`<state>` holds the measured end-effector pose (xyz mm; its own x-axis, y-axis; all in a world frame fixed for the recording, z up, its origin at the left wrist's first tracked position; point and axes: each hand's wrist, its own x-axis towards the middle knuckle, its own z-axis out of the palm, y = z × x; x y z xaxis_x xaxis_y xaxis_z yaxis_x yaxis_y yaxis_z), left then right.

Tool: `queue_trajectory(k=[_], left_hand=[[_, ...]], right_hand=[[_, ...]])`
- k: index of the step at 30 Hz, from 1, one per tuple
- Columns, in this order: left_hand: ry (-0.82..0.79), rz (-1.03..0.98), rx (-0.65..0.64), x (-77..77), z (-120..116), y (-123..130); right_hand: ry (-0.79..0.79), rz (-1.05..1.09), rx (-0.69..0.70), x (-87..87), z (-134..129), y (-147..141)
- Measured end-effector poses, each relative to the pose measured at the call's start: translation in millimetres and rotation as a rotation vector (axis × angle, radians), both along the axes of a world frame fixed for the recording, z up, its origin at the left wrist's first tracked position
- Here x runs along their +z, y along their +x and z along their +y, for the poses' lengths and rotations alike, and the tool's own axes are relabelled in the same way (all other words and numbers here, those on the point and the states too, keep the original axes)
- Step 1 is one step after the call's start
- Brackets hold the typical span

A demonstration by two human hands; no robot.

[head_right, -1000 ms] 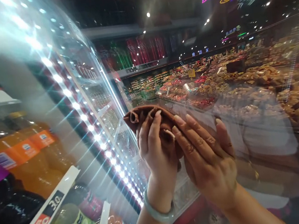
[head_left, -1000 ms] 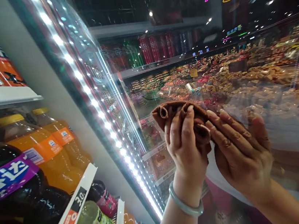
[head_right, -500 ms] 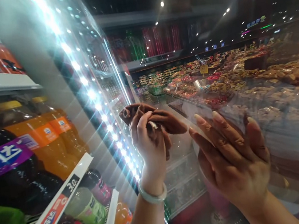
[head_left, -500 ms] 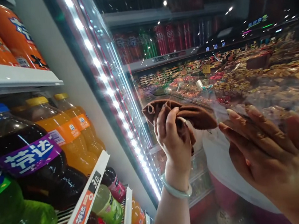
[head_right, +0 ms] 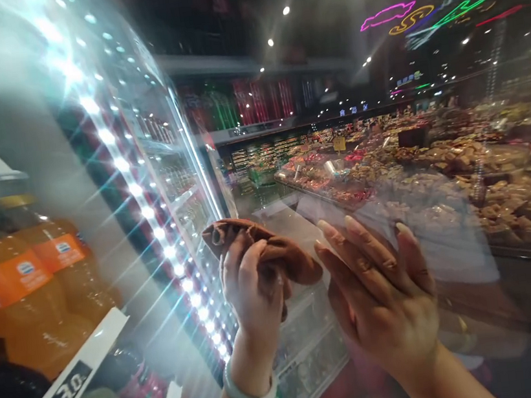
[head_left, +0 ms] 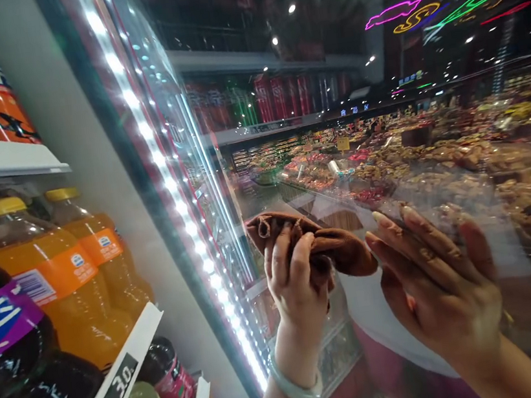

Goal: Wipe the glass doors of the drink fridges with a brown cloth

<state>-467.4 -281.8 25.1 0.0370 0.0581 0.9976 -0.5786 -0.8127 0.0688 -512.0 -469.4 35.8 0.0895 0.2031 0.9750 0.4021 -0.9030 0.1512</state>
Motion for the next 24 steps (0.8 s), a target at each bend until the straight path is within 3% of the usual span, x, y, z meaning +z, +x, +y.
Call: queue_trajectory(k=[8, 12, 15, 17, 20, 24], left_hand=[[0.072, 0.101, -0.055, -22.9, -24.0, -11.2], [-0.016, 0.082, -0.027, -22.3, -30.0, 3.2], [-0.021, 0.026, -0.06, -24.2, -30.2, 16.5], [-0.005, -0.005, -0.1, -27.4, -24.1, 23.5], [0.04, 0.023, -0.113, -26.2, 1.4, 32.7], [-0.041, 0.044, 0.023, -9.2, 45.3, 42.1]], right_hand=[[-0.056, -0.022, -0.009, -2.1, -12.0, 21.4], [-0.04, -0.042, 0.071, -0.2, -13.7, 25.1], [0.008, 0.102, 0.17, 2.4, -3.5, 23.4], [0.032, 0.151, 0.15, 1.8, 6.4, 27.9], [0.009, 0.078, 0.01, -4.1, 17.1, 44.7], [-0.036, 0.062, -0.089, -12.4, 19.3, 63.5]])
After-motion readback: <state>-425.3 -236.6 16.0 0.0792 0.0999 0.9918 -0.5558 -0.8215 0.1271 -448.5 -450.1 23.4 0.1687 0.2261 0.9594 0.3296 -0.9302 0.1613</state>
